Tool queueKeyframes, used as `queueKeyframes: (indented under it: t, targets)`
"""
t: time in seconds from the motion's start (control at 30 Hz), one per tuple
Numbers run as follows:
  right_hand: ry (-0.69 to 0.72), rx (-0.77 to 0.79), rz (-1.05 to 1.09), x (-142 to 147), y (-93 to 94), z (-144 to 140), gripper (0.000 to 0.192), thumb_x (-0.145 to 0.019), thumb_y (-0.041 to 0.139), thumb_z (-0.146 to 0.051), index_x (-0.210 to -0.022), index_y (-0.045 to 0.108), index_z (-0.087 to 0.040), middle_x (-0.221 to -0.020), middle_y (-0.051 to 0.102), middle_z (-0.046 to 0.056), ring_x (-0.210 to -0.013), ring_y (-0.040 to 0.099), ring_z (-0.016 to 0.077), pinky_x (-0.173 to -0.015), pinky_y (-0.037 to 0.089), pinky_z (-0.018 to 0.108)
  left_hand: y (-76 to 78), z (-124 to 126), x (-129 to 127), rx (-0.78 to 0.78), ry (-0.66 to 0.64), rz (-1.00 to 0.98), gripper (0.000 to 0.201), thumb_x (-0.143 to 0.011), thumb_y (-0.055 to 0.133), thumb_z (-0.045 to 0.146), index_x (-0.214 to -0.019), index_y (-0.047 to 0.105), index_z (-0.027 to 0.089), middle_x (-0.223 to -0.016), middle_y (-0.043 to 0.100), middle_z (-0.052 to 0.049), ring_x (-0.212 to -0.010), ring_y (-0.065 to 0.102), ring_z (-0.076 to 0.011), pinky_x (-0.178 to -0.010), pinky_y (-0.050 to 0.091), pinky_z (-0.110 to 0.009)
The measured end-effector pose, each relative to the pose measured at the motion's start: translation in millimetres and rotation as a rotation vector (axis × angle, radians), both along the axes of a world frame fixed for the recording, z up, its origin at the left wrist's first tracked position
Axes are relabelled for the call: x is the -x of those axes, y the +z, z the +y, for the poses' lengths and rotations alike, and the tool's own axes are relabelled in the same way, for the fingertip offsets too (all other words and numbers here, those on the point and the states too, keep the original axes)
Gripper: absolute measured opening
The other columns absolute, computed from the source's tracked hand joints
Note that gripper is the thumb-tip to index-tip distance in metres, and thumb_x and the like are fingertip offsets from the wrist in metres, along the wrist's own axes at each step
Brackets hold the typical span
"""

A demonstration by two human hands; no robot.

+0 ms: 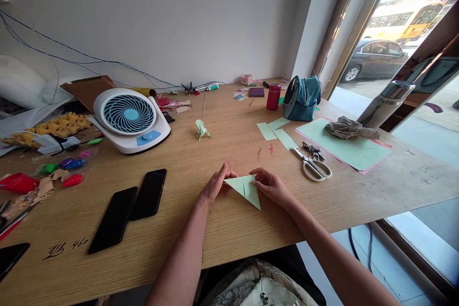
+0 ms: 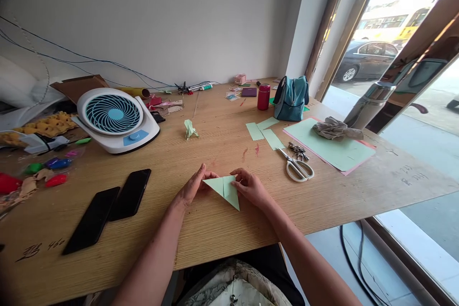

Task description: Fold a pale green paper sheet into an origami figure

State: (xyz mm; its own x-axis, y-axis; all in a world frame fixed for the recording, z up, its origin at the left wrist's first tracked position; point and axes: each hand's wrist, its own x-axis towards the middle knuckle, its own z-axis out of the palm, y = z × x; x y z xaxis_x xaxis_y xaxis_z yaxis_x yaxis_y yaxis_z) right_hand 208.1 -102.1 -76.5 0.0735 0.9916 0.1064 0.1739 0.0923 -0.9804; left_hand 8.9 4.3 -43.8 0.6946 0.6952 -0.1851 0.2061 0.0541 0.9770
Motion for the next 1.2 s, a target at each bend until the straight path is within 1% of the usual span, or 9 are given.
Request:
queueKeyframes:
  t: [0.1,0.23,0.4,0.47,0.7,0.77,0.87,1.0,1.2]
  targets:
    - [-0.017,0.000,-0.015,0.1,1.2,-1.2,0.031,-0.086,0.062,-0.046,-0.106,0.056,-0.022,-0.074,0.053,-0.005,-0.053,0.053,0.0102,-0.052,0.039,0.026,0.2,2.9,5.0,-0.015,-0.041,0.021,0.070,-0.087,0.034,0.074,-0.090,0.072,0.015,-0.083,0.068,-0.005,-0.075,0.059,-0.0171,-0.068,0.046,-0.026]
    - [-0.022,0.008,-0.068,0.6,3.2,-3.3,0.031,-0.088,0.058,-0.046,-0.107,0.057,-0.022,-0.077,0.054,-0.003,-0.054,0.055,0.0111,-0.053,0.040,0.027,-1.3,0.0,2.9,-0.263,-0.073,0.087,0.041,-0.080,0.064,0.055,-0.083,0.070,0.014,-0.071,0.063,0.000,-0.066,0.053,-0.0135,-0.064,0.041,-0.023]
    - [-0.117,-0.092,-0.236,-0.8,11.2,-6.2,0.030,-0.092,0.052,-0.048,-0.103,0.062,-0.021,-0.098,0.063,0.005,-0.065,0.054,0.0138,-0.060,0.044,0.029,-0.3,-6.5,-2.4,-0.425,-0.081,0.154,0.030,-0.085,0.058,0.042,-0.075,0.069,0.015,-0.069,0.062,0.001,-0.066,0.052,-0.0135,-0.063,0.039,-0.023]
    - [-0.106,-0.140,-0.305,-2.2,18.0,-6.6,0.029,-0.094,0.051,-0.045,-0.101,0.064,-0.021,-0.100,0.062,0.007,-0.072,0.055,0.0161,-0.064,0.045,0.030,0.8,-8.8,-4.0,-0.464,-0.089,0.163,0.030,-0.086,0.055,0.039,-0.073,0.068,0.015,-0.068,0.062,0.000,-0.065,0.052,-0.0136,-0.062,0.038,-0.023]
    - [0.287,-0.286,-0.650,-7.5,47.3,8.2,0.018,-0.090,0.055,-0.019,-0.101,0.070,-0.021,-0.100,0.058,0.008,-0.089,0.057,0.0193,-0.083,0.047,0.034,1.7,-13.5,-8.4,-0.544,-0.145,0.193,0.031,-0.088,0.045,0.028,-0.067,0.065,0.016,-0.059,0.055,0.002,-0.059,0.047,-0.0135,-0.056,0.032,-0.024]
    - [0.409,-0.301,-0.789,-7.6,55.8,15.5,0.019,-0.085,0.059,-0.014,-0.099,0.070,-0.020,-0.100,0.057,0.008,-0.090,0.056,0.0196,-0.084,0.046,0.034,0.6,-14.0,-9.3,-0.551,-0.141,0.210,0.029,-0.087,0.045,0.025,-0.068,0.066,0.017,-0.061,0.056,0.001,-0.060,0.048,-0.0139,-0.057,0.033,-0.024]
    - [0.555,-0.275,-0.987,-5.5,68.8,26.2,0.011,-0.078,0.070,-0.018,-0.089,0.071,-0.019,-0.102,0.058,0.009,-0.093,0.055,0.0220,-0.081,0.044,0.033,-1.2,-14.9,-10.3,-0.560,-0.130,0.234,0.025,-0.084,0.046,0.021,-0.068,0.065,0.018,-0.065,0.059,0.000,-0.062,0.051,-0.0143,-0.059,0.035,-0.025]
    - [0.710,-0.138,-1.079,-1.1,83.7,37.9,0.010,-0.073,0.078,-0.022,-0.077,0.069,-0.019,-0.090,0.062,0.005,-0.087,0.057,0.0206,-0.074,0.041,0.030,-3.5,-15.8,-10.4,-0.586,-0.113,0.256,0.021,-0.082,0.049,0.018,-0.067,0.064,0.018,-0.072,0.062,-0.002,-0.064,0.054,-0.0149,-0.060,0.037,-0.025]
    - [0.787,0.216,-0.939,1.7,90.1,45.4,0.009,-0.069,0.073,-0.017,-0.075,0.072,-0.024,-0.082,0.066,0.000,-0.072,0.058,0.0164,-0.064,0.036,0.028,-12.6,-16.6,-8.1,-0.691,-0.111,0.273,0.017,-0.078,0.058,0.017,-0.062,0.059,0.019,-0.077,0.057,-0.003,-0.073,0.054,-0.0170,-0.068,0.041,-0.027]
